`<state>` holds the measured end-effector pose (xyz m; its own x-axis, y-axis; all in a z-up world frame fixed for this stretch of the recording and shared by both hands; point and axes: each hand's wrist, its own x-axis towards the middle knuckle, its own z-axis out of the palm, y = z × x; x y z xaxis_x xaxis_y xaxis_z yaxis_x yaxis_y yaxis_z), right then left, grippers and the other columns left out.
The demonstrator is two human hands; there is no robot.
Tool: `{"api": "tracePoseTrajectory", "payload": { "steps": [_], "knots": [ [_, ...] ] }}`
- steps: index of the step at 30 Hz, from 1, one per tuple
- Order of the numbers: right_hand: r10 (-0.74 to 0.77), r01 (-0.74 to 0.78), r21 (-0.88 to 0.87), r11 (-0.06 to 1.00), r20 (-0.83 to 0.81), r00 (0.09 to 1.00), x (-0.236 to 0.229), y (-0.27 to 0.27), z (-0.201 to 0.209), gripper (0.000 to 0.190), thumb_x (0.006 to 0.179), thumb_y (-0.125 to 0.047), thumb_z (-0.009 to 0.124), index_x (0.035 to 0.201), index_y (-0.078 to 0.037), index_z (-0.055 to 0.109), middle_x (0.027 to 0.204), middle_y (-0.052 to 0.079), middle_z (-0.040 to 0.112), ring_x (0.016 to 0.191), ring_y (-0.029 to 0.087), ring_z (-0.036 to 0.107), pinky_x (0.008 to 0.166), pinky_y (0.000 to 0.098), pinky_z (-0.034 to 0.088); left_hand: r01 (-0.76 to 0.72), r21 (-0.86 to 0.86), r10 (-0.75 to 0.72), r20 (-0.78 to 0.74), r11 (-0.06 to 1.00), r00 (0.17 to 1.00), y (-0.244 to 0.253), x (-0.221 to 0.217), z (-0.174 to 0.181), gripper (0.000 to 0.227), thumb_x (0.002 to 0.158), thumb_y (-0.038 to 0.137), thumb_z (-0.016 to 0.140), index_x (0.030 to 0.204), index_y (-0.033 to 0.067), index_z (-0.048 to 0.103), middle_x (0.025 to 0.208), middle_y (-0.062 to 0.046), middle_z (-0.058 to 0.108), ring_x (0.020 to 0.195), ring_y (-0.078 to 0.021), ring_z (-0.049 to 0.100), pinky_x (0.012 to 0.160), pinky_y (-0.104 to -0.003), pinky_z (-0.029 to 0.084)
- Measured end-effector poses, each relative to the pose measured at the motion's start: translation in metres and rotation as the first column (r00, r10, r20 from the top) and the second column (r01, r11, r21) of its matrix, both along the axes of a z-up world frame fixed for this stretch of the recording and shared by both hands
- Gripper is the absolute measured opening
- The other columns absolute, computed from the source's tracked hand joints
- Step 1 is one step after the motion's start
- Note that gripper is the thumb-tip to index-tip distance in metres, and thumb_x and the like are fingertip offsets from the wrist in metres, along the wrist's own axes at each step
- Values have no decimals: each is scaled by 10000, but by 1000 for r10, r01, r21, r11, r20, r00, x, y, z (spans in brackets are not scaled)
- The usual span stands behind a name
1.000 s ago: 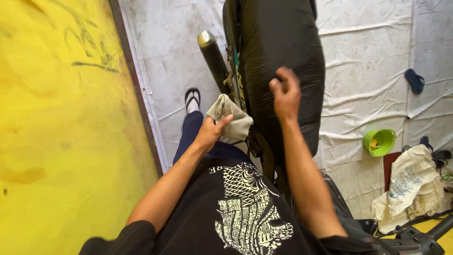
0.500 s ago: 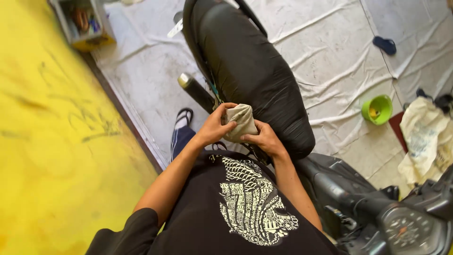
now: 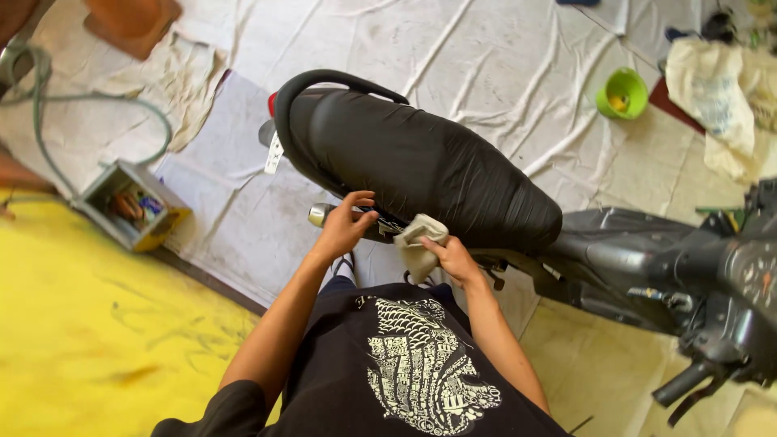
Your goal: The person wipes the black seat of a motorcycle with a cloth, focusing on the rear and side areas. They repeatedly rub the surface and occasionally adjust their grip on the seat while standing in a workshop.
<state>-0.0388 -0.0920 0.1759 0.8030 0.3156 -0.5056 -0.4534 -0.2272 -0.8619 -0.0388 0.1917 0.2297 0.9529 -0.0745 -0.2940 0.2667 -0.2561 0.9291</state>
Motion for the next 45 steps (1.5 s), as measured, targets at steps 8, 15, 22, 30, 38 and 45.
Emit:
{"api": "tracePoseTrajectory", "payload": {
  "steps": [8,15,22,30,38,45],
  "knots": [
    [-812,876,-150,458,-471,344,-82,-91,-140,710,926,-160,776,1483,-43,353,1432,255,447,1246,448,544,1008,746,425,-200,83,213,-193,976,958,54,36,-56,676,920,346,750,1456,20,498,1414,-275,569,1275,-413,592,1047,-537,510],
    [-858,985,-135,109,-513,25,-35,6,-186,547,896,-127,756,1385,-17,538,1422,303,505,1345,500,485,1061,704,411,-185,187,223,-205,965,953,68,42,-59,656,929,393,720,1454,62,509,1282,-155,692,1208,-359,652,1025,-507,516],
    [-819,993,-79,92,-573,31,-2,161,-234,550,809,-54,802,1291,57,563,1156,312,659,1107,479,663,876,702,554,-199,-28,186,-251,980,950,74,19,-51,588,956,240,688,1435,-42,497,1316,-311,620,1096,-437,684,893,-484,592],
    [-744,995,93,-26,-667,43,4,79,-251,474,801,45,806,1230,54,606,1196,322,664,1144,464,649,967,666,516,-114,-88,94,-205,990,974,62,17,-30,503,972,212,665,1401,-30,565,1301,-286,647,1151,-416,668,952,-460,565],
    [-828,965,-71,-253,-500,-255,-3,74,-171,755,975,-195,626,1579,44,242,1593,320,304,1479,479,311,1168,684,307,9,113,14,-200,994,980,45,18,-49,426,948,318,696,1338,151,662,1190,-176,733,1145,-312,694,973,-435,565],
    [-724,995,50,-83,-690,-25,26,145,-228,529,834,18,736,1323,30,537,1254,312,630,1187,493,610,1004,715,484,40,100,-16,-230,994,973,55,9,-56,443,955,320,674,1342,106,667,1294,-188,695,1195,-370,659,1022,-485,527]
  ]
}}
